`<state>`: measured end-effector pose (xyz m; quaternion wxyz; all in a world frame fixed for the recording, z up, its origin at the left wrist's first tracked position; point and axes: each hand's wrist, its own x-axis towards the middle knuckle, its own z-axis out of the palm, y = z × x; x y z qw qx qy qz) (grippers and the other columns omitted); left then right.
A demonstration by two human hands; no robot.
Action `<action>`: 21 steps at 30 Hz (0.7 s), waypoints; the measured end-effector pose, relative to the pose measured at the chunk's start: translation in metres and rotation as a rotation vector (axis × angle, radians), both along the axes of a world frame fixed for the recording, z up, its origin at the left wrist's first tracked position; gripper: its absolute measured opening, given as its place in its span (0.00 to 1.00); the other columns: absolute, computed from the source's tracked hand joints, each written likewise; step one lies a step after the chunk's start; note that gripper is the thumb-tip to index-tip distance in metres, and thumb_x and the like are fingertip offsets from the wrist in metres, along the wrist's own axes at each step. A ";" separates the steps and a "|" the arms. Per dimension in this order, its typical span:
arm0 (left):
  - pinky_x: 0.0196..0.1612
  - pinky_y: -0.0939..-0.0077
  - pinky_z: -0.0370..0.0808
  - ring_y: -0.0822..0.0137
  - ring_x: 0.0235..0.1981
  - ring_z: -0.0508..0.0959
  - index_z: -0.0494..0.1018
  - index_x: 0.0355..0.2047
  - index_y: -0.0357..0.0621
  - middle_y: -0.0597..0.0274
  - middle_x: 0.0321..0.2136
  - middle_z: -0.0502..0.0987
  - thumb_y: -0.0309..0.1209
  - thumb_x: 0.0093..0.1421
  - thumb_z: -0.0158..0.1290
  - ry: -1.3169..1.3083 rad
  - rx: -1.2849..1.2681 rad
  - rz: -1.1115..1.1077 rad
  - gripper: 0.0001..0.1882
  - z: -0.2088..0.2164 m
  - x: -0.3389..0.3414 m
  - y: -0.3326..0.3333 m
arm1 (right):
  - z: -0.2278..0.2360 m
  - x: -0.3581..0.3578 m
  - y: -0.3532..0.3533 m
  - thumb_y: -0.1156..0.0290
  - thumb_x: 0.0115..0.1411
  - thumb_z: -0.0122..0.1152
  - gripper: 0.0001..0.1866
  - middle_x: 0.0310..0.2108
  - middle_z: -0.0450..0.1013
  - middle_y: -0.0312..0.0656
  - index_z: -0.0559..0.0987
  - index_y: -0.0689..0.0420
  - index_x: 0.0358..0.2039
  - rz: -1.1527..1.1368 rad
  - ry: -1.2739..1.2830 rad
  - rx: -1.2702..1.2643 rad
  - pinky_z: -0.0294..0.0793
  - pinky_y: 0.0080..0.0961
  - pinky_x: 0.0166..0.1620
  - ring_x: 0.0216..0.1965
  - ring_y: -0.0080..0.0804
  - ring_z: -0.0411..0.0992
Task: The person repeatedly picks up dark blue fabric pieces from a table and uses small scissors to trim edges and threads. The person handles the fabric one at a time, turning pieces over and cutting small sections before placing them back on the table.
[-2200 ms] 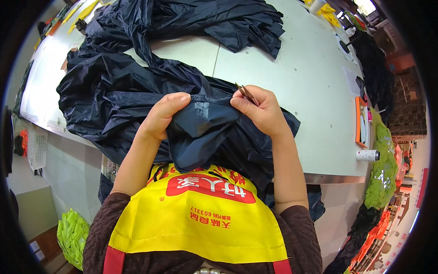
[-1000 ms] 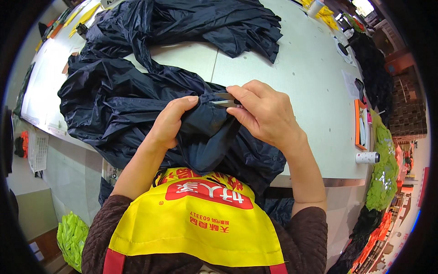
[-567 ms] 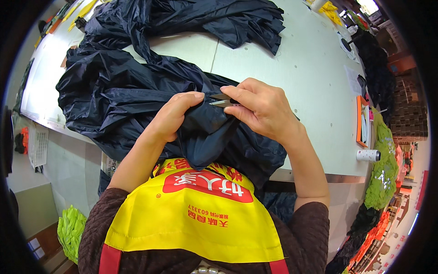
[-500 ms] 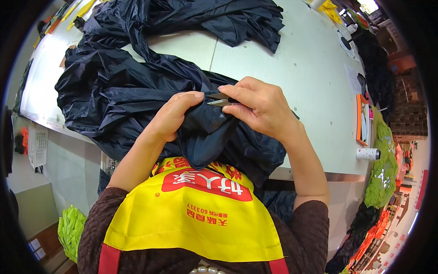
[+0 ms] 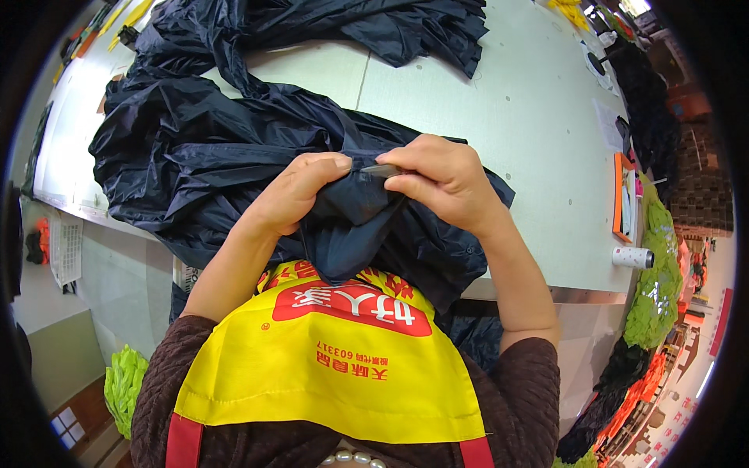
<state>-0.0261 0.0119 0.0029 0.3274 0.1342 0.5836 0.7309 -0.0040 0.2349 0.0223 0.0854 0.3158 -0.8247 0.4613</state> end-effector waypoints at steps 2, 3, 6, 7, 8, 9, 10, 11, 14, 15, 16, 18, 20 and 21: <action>0.38 0.82 0.66 0.77 0.32 0.69 0.73 0.30 0.35 0.66 0.29 0.74 0.36 0.60 0.43 -0.014 0.010 0.013 0.16 -0.003 -0.002 0.003 | -0.008 0.002 0.006 0.70 0.46 0.68 0.16 0.25 0.71 0.35 0.78 0.58 0.36 -0.034 -0.192 -0.264 0.66 0.13 0.28 0.24 0.21 0.66; 0.38 0.82 0.66 0.77 0.31 0.69 0.72 0.30 0.35 0.66 0.29 0.74 0.36 0.60 0.43 -0.038 0.012 0.028 0.15 -0.004 -0.002 0.006 | -0.012 0.007 0.009 0.70 0.45 0.69 0.17 0.26 0.71 0.34 0.77 0.58 0.36 -0.077 -0.330 -0.437 0.65 0.13 0.29 0.24 0.20 0.65; 0.37 0.82 0.68 0.77 0.30 0.71 0.73 0.30 0.36 0.66 0.28 0.75 0.35 0.59 0.43 0.019 -0.032 0.008 0.14 -0.008 -0.001 0.008 | -0.009 0.008 0.003 0.67 0.42 0.71 0.20 0.30 0.69 0.32 0.75 0.58 0.36 -0.170 -0.243 -0.343 0.63 0.13 0.29 0.25 0.18 0.62; 0.37 0.82 0.69 0.77 0.30 0.72 0.73 0.30 0.37 0.66 0.27 0.75 0.35 0.59 0.43 0.068 -0.059 -0.011 0.14 -0.009 -0.002 0.008 | -0.003 0.005 -0.003 0.66 0.41 0.72 0.21 0.32 0.69 0.32 0.74 0.57 0.35 -0.194 -0.121 -0.214 0.63 0.13 0.29 0.26 0.17 0.61; 0.37 0.82 0.68 0.79 0.30 0.70 0.73 0.31 0.35 0.67 0.27 0.75 0.33 0.59 0.43 0.214 -0.097 -0.094 0.13 -0.010 -0.005 0.005 | 0.014 0.009 -0.016 0.65 0.39 0.74 0.24 0.34 0.67 0.33 0.73 0.57 0.35 -0.193 -0.211 -0.154 0.63 0.13 0.29 0.27 0.17 0.60; 0.37 0.82 0.68 0.80 0.31 0.69 0.72 0.31 0.35 0.67 0.27 0.75 0.32 0.61 0.44 0.382 -0.106 -0.181 0.13 -0.009 -0.002 0.007 | 0.013 0.011 -0.021 0.67 0.40 0.73 0.20 0.29 0.68 0.33 0.74 0.58 0.33 -0.188 -0.269 -0.079 0.62 0.13 0.29 0.26 0.17 0.60; 0.37 0.82 0.68 0.78 0.31 0.70 0.73 0.31 0.34 0.66 0.27 0.75 0.32 0.61 0.44 0.310 -0.089 -0.289 0.13 -0.006 -0.003 0.005 | 0.005 0.011 -0.018 0.68 0.41 0.73 0.19 0.27 0.67 0.33 0.74 0.58 0.31 -0.092 -0.389 -0.073 0.63 0.13 0.28 0.25 0.17 0.60; 0.37 0.81 0.69 0.77 0.31 0.71 0.73 0.32 0.34 0.65 0.27 0.75 0.32 0.62 0.44 0.240 -0.077 -0.396 0.13 -0.002 -0.008 0.003 | -0.004 0.009 -0.011 0.69 0.42 0.72 0.17 0.24 0.67 0.33 0.74 0.58 0.30 0.007 -0.502 -0.063 0.63 0.14 0.28 0.24 0.17 0.61; 0.38 0.79 0.70 0.71 0.32 0.74 0.74 0.37 0.33 0.59 0.29 0.76 0.36 0.62 0.46 0.368 -0.193 -0.434 0.16 0.012 -0.037 -0.007 | -0.025 0.017 0.008 0.67 0.47 0.68 0.13 0.19 0.67 0.34 0.75 0.60 0.27 0.120 -0.758 -0.057 0.63 0.17 0.28 0.23 0.19 0.63; 0.38 0.77 0.70 0.69 0.32 0.75 0.75 0.37 0.35 0.57 0.30 0.76 0.35 0.60 0.48 0.326 -0.363 -0.322 0.14 0.025 -0.050 -0.007 | -0.033 0.022 0.014 0.66 0.49 0.66 0.12 0.19 0.67 0.34 0.75 0.61 0.27 0.196 -0.799 -0.036 0.64 0.18 0.28 0.23 0.19 0.63; 0.38 0.75 0.71 0.66 0.32 0.75 0.75 0.37 0.36 0.55 0.31 0.76 0.34 0.59 0.49 0.544 -0.471 -0.207 0.13 0.024 -0.070 -0.012 | -0.042 0.027 0.019 0.65 0.51 0.64 0.13 0.19 0.66 0.34 0.75 0.62 0.26 0.250 -0.896 0.043 0.64 0.18 0.28 0.23 0.19 0.63; 0.41 0.71 0.71 0.58 0.35 0.75 0.74 0.38 0.37 0.51 0.34 0.76 0.33 0.55 0.52 0.891 -0.729 0.013 0.13 0.005 -0.124 -0.026 | -0.068 0.042 0.034 0.63 0.53 0.61 0.13 0.17 0.66 0.34 0.76 0.62 0.26 0.275 -1.021 0.126 0.63 0.18 0.27 0.22 0.19 0.62; 0.44 0.66 0.70 0.52 0.41 0.73 0.72 0.41 0.38 0.49 0.38 0.74 0.32 0.51 0.54 1.133 -0.973 0.263 0.17 -0.032 -0.187 -0.057 | -0.091 0.054 0.054 0.63 0.54 0.60 0.13 0.16 0.65 0.31 0.77 0.62 0.27 0.220 -1.195 0.069 0.60 0.17 0.24 0.19 0.17 0.60; 0.46 0.63 0.69 0.50 0.45 0.71 0.71 0.43 0.38 0.49 0.40 0.73 0.32 0.49 0.55 1.249 -1.038 0.392 0.20 -0.048 -0.218 -0.071 | -0.098 0.059 0.066 0.63 0.54 0.59 0.13 0.16 0.64 0.29 0.78 0.62 0.28 0.162 -1.347 0.004 0.58 0.16 0.22 0.18 0.16 0.59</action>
